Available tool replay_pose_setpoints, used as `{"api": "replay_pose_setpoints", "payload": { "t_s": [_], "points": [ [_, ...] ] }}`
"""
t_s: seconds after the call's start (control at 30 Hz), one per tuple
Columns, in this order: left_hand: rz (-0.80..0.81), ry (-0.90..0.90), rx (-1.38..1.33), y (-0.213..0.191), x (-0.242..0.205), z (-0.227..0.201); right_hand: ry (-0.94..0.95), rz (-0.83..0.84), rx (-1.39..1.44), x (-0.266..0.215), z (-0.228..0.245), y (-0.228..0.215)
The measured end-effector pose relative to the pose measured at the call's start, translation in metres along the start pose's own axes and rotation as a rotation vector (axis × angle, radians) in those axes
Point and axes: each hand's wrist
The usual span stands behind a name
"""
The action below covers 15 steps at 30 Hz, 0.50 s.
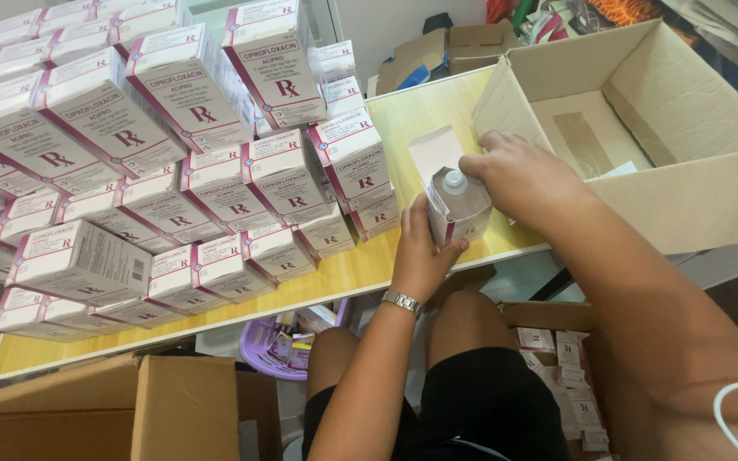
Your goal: The person repeatedly picks small white boxes from a large cardboard box, opens them, inserts a small plastic bottle, closes the boxes, and stacks them on a table. The person also handles loose plastic bottles and places them into the boxes.
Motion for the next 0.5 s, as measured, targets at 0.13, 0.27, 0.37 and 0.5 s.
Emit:
{"api": "replay_pose_setpoints", "payload": {
  "t_s": [0.13, 0.27, 0.37, 0.5],
  "points": [
    [-0.017, -0.026, -0.040, 0.001, -0.002, 0.001, -0.116, -0.202, 0.015, 0.003, 0.001, 0.001],
    [-0.036, 0.006, -0.053, 0.004, 0.000, 0.002, -0.308, -0.297, 0.294, -0.004, 0.000, -0.008],
    [-0.033, -0.031, -0.087, -0.001, -0.003, -0.003, -0.263, -0.233, 0.303, -0.011, 0.002, -0.010],
    [-0.096, 0.155, -0.011, -0.010, -0.007, -0.029, -0.221, -0.130, 0.350, -0.008, 0.000, -0.008]
  ]
}}
Point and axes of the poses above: each hand's wrist, its own x-axis towards the middle knuckle, its own y-axis out of the palm, z = x × y, and after that the axes turned 13 degrees about y, right-handed
